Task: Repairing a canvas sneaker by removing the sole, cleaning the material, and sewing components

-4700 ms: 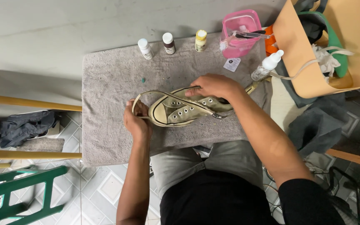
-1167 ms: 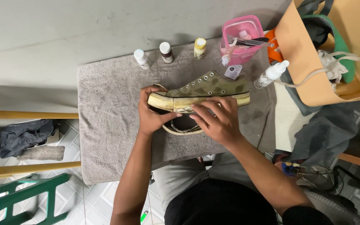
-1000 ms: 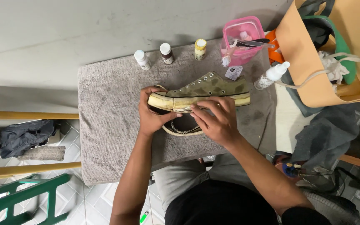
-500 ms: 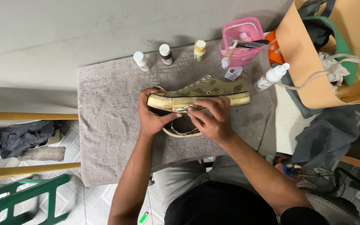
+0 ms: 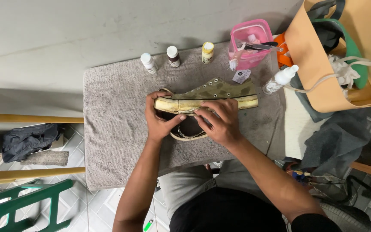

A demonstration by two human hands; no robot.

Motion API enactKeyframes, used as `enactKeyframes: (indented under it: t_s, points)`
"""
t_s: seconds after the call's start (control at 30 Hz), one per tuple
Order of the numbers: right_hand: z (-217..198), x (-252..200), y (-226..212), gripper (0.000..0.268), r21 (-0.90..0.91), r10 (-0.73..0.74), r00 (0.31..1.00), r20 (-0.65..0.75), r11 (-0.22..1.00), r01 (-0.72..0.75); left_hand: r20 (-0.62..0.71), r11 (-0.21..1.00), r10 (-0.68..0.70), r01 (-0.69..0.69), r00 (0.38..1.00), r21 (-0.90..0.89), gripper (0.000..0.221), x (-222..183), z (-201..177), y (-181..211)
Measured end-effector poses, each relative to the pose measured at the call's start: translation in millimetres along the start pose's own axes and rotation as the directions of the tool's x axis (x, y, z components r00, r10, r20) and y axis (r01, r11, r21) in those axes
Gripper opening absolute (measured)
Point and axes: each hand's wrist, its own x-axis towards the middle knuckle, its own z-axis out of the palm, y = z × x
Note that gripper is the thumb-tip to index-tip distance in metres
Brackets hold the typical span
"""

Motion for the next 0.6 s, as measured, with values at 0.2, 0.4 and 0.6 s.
enactKeyframes:
  t_s: [0.2,0.4,0.6]
  points:
    - [-0.8,-1.6,-0.8,0.021,-0.017,0.002,0.999,0.039,1.0,-0.002,-0.011,1.0,-0.004,0.004,1.0,0.019,0.085,-3.2,-0.7,-2.5]
    - [-1.3,-2.6,-0.2,0.017,-0.048,-0.024,0.999,0.049,0.998,0.026,-0.043,0.999,-0.019,0.021,0.999,0.046,0.08,-6.0,1.3,-4.1]
    - [2.4,-10.0,1.7,0.011,-0.077,-0.03,0.998,0.048,0.996,0.034,-0.079,0.994,-0.046,0.053,0.996,0.098,0.08,-7.6,4.3,-1.5]
